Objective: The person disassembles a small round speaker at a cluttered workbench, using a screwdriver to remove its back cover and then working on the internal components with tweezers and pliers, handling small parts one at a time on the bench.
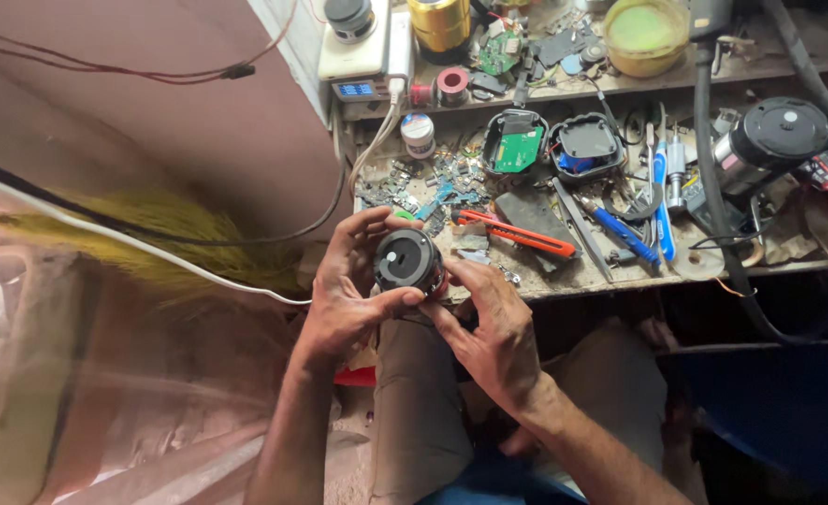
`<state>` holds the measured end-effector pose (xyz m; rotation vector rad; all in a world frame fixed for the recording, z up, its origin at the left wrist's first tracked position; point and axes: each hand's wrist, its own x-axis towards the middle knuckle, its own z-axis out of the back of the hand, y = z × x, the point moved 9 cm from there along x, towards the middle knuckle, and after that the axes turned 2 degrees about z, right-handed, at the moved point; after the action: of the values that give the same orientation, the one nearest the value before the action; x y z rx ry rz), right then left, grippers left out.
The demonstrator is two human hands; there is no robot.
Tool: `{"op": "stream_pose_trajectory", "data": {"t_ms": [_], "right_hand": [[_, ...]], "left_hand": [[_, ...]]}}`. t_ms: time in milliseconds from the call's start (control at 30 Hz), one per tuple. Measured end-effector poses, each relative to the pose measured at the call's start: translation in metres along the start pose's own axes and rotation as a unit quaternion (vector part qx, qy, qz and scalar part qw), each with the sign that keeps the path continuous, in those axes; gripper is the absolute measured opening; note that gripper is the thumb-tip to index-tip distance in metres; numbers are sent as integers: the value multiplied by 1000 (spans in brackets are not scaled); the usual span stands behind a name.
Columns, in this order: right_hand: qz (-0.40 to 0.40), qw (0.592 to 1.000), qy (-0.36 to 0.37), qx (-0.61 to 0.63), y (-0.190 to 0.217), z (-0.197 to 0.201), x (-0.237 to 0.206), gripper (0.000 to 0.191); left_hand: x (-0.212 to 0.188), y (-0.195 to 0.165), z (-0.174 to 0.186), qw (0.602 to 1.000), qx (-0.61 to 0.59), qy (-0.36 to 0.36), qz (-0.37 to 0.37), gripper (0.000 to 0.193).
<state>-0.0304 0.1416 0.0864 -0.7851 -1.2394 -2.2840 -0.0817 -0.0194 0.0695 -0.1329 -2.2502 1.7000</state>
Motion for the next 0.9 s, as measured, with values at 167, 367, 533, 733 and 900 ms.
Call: {"op": "stream_pose_trajectory", "data": {"t_ms": [167, 367, 533, 733, 900], "right_hand": [[-25, 999, 7, 28, -4, -5, 4, 62], [-16, 1000, 9, 6, -4, -7, 8, 61], [-26, 1000, 10, 9, -3, -6, 9, 61], [31, 999, -17, 7, 8, 6, 9, 46], [60, 998, 2, -24, 9, 7, 12, 31]], "left_hand": [[5, 0, 1, 999, 32, 2, -5, 91], [5, -1, 1, 998, 35, 17, -59, 91], [4, -2, 1, 996, 42, 23, -71, 91], [6, 0, 0, 997, 16, 32, -70, 90], [10, 6, 2, 997, -3, 34, -64, 90]]}}
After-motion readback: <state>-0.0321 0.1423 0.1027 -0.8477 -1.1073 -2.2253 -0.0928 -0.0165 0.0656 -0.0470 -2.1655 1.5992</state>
